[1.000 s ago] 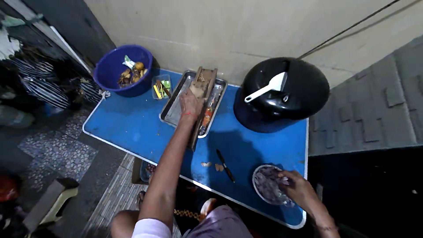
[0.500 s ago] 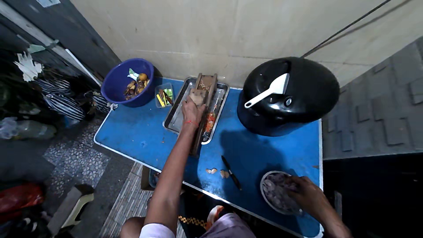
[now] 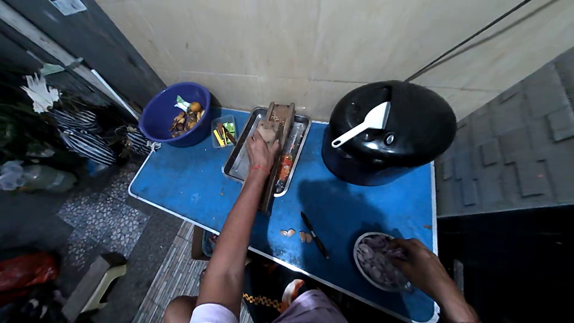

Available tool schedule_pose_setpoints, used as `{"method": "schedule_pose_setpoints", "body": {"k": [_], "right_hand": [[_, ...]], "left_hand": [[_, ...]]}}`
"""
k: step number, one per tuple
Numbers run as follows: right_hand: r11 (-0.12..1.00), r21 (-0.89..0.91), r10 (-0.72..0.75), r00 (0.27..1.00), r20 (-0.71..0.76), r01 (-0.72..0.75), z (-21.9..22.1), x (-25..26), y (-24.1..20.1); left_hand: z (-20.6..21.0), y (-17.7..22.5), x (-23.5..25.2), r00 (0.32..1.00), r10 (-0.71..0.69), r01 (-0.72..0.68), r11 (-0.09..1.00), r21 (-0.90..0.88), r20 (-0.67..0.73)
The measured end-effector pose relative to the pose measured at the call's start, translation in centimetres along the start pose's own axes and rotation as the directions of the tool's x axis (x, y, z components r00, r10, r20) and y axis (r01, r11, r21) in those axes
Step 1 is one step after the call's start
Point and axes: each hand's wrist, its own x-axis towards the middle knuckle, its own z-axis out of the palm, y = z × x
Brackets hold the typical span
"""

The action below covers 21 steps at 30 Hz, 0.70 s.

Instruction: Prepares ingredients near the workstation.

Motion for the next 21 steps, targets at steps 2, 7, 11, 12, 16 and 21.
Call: {"method": "schedule_pose_setpoints", "body": {"k": [2, 7, 11, 12, 16, 21], "right_hand": [[1.0, -0.005, -0.015, 1.0, -0.004, 0.015, 0.1, 0.1, 0.0], [1.0, -0.007, -0.025, 1.0, -0.006, 0.025, 0.2, 0.4, 0.1], [0.999, -0.007, -0.042, 0.999, -0.017, 0.042, 0.1, 0.4, -0.3], [0.999, -0.002, -0.051, 0.999, -0.016, 0.051, 0.0, 0.3, -0.5], [0.998, 0.012, -0.061, 0.998, 0.019, 0.061, -0.8, 0.4, -2.4], [0.972, 0.002, -0.237, 0.971, 0.027, 0.237, -2.0, 1.9, -6.7]], "left_hand": [[-0.3, -0.1, 0.0, 1.0, 0.004, -0.004, 1.0, 0.018, 0.004], [-0.5, -0.1, 0.2, 1.0, 0.01, -0.011, 0.999, 0.033, 0.009], [-1.9, 1.0, 0.1, 1.0, 0.02, -0.019, 0.999, 0.039, -0.024], [-2.6, 1.2, 0.0, 0.999, 0.026, -0.025, 0.999, 0.027, -0.036], [-5.6, 0.9, -1.1, 0.99, 0.032, -0.048, 0.992, -0.116, -0.139], [-8.9, -2.5, -6.1, 0.969, -0.09, 0.014, 0.95, -0.312, -0.229]]}}
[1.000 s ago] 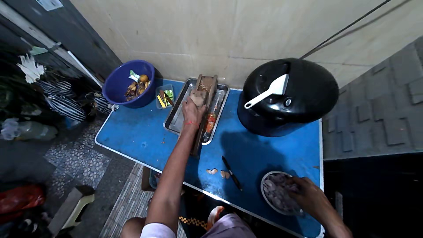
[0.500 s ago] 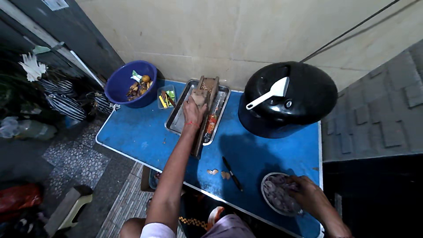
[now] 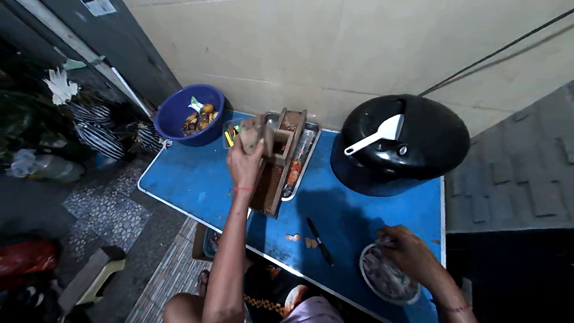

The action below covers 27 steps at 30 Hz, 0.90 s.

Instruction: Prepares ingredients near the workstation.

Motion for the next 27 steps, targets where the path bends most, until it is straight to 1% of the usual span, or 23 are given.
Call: {"method": "schedule_pose_setpoints", "body": {"k": [1, 5, 8, 10, 13, 15, 16, 19, 21, 23, 25, 27], "right_hand": [[0.997, 0.007, -0.071, 0.997, -0.025, 0.071, -0.2, 0.7, -1.1], [0.971, 0.034, -0.238, 0.971, 0.012, 0.237, -2.1, 4.5, -6.8], [0.967, 0.01, -0.255, 0.958, 0.129, 0.256, -3.4, 9.0, -11.5], [0.953, 0.026, -0.303, 0.941, 0.153, 0.302, -3.4, 12.5, -14.2], [0.913, 0.07, -0.408, 0.905, 0.123, 0.402, -2.5, 17.9, -17.6], [0.918, 0.121, -0.391, 0.91, 0.135, 0.377, -2.2, 20.8, -20.7], [0.933, 0.124, -0.353, 0.923, 0.154, 0.337, -1.9, 22.7, -22.1], [0.949, 0.127, -0.302, 0.949, 0.09, 0.29, -0.1, 27.3, -24.4], [0.95, 0.118, -0.295, 0.955, 0.033, 0.289, 1.2, 28.0, -25.5], [0.957, 0.059, -0.283, 0.959, -0.01, 0.283, 2.0, 28.0, -26.1], [0.96, -0.015, -0.281, 0.959, -0.046, 0.281, 2.7, 28.3, -25.9], [0.953, -0.088, -0.295, 0.954, -0.046, 0.291, 3.1, 29.0, -25.2]], "left_hand": [[-0.9, -1.0, -0.8, 0.999, -0.043, 0.043, 0.998, -0.041, -0.015], [-3.9, -6.5, -5.4, 0.985, -0.17, 0.16, 0.961, -0.226, -0.026], [-5.8, -10.2, -10.2, 0.966, -0.258, 0.235, 0.9, -0.366, -0.014], [-6.9, -11.9, -13.3, 0.948, -0.316, 0.278, 0.87, -0.407, -0.028], [-8.5, -13.6, -17.2, 0.922, -0.387, 0.34, 0.84, -0.422, -0.029], [-9.1, -14.8, -19.2, 0.909, -0.416, 0.36, 0.825, -0.435, -0.037], [-9.4, -15.2, -20.0, 0.901, -0.433, 0.373, 0.815, -0.444, -0.039], [-10.1, -16.3, -21.8, 0.882, -0.468, 0.394, 0.795, -0.461, -0.053], [-10.3, -16.8, -22.6, 0.882, -0.464, 0.378, 0.801, -0.464, -0.083], [-10.6, -17.3, -23.0, 0.879, -0.467, 0.377, 0.806, -0.457, -0.099], [-10.8, -17.6, -23.3, 0.871, -0.48, 0.387, 0.8, -0.458, -0.102], [-10.9, -17.8, -23.5, 0.867, -0.485, 0.39, 0.804, -0.448, -0.116]]}}
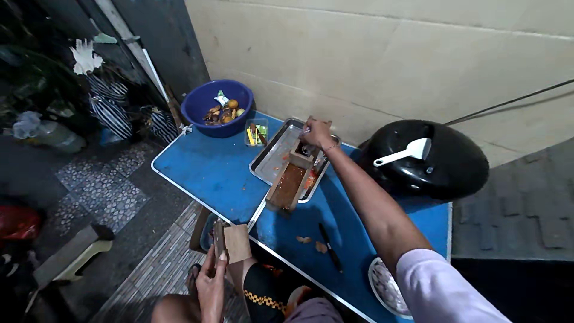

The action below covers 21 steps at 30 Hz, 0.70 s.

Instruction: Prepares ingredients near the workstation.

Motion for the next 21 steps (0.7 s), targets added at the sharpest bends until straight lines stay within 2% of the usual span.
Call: {"method": "schedule_pose_setpoints", "body": {"k": [3, 8, 14, 17, 19, 21], "right_hand": [[0.996, -0.087, -0.036, 0.999, 0.029, 0.038, 0.2, 0.2, 0.7], [0.968, -0.249, 0.045, 0.991, 0.125, -0.013, -0.6, 0.3, -0.4], [0.948, -0.311, 0.125, 0.977, 0.173, -0.066, -0.7, 1.6, -0.9], [0.947, -0.314, 0.108, 0.986, 0.128, -0.063, -0.4, 1.9, -0.8], [0.925, -0.377, 0.097, 0.987, 0.126, -0.043, -0.3, 1.8, -0.9], [0.907, -0.42, 0.01, 0.994, 0.105, 0.035, -0.7, 0.2, -0.4]], "left_hand": [[-0.2, 0.3, -0.1, 1.0, -0.018, 0.018, 1.0, 0.001, 0.001], [-0.2, 0.7, 0.0, 1.0, -0.006, 0.006, 1.0, -0.017, 0.001], [-0.2, 0.6, 0.1, 1.0, 0.0, 0.0, 1.0, -0.025, 0.004], [-0.2, 0.4, 0.2, 1.0, -0.001, 0.001, 0.999, -0.032, 0.003], [-0.1, 0.3, 0.2, 1.0, 0.001, -0.001, 1.0, -0.029, 0.002], [0.0, 0.2, 0.3, 1.0, 0.0, 0.0, 1.0, -0.024, 0.008]]}}
